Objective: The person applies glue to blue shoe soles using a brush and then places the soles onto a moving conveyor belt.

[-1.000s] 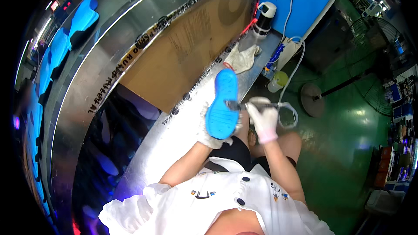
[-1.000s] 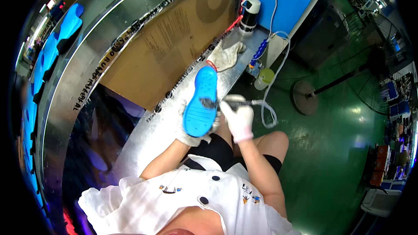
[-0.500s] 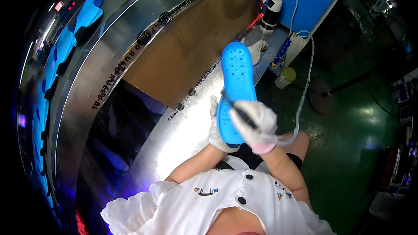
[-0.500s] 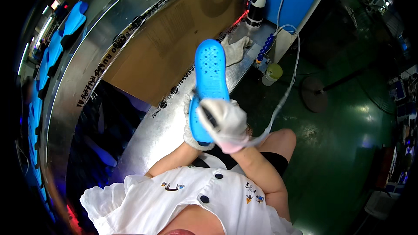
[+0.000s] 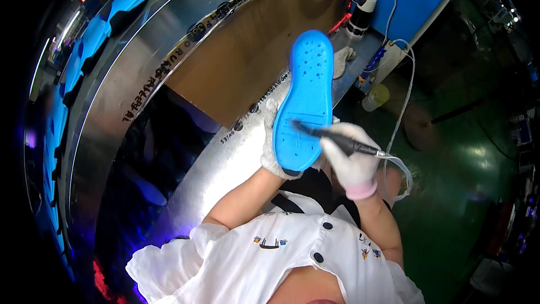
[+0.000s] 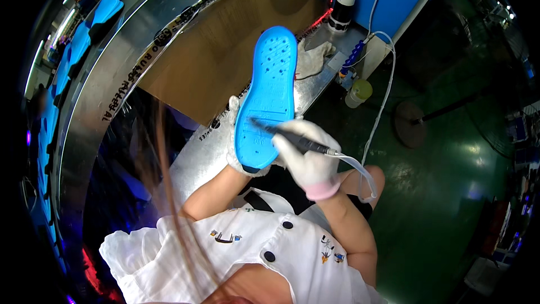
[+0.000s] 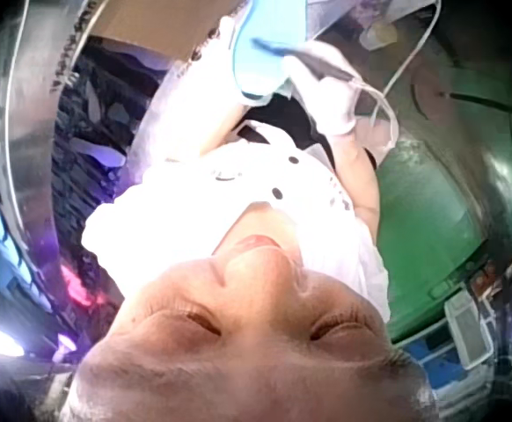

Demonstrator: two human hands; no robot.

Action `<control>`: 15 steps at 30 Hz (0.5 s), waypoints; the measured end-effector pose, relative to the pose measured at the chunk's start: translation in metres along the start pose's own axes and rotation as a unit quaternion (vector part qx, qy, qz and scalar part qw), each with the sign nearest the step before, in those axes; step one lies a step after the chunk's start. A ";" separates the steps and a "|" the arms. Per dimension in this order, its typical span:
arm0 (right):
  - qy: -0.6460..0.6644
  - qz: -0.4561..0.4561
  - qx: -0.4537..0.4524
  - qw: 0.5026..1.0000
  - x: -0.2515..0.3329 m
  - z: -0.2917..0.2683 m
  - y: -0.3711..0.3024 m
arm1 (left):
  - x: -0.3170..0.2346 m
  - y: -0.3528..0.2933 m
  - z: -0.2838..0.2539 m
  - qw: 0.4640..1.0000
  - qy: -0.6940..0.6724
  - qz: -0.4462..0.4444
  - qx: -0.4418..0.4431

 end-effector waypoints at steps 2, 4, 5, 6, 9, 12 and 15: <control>-0.125 -0.167 0.004 0.978 -0.004 -0.001 -0.007 | -0.006 0.011 0.019 0.998 0.044 -0.036 0.015; -0.126 -0.238 0.081 0.960 0.012 0.014 -0.025 | -0.011 0.016 0.036 0.992 0.027 -0.106 0.056; -0.114 -0.227 0.102 0.962 0.019 0.015 -0.026 | -0.014 0.019 0.030 0.989 -0.001 -0.112 0.093; -0.101 -0.212 0.122 0.964 0.023 0.016 -0.029 | -0.016 0.019 0.030 0.992 0.007 -0.108 0.071; 0.026 0.012 0.010 1.000 -0.016 0.004 -0.016 | -0.022 0.022 0.034 0.994 0.066 -0.081 -0.010; -0.170 -0.266 0.056 0.947 0.006 0.006 -0.020 | -0.031 0.019 0.023 0.986 0.085 -0.143 -0.024; -0.161 -0.205 0.189 0.947 0.024 0.017 -0.031 | -0.042 0.017 0.020 0.974 0.051 -0.219 0.006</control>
Point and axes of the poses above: each hand's wrist, its own y-axis towards the middle knuckle, its own z-axis out of the palm, x = y × z, the point moved 4 cm from there along y, towards the middle knuckle, and after that the axes turned 4 degrees about x, right-handed, at the moved point
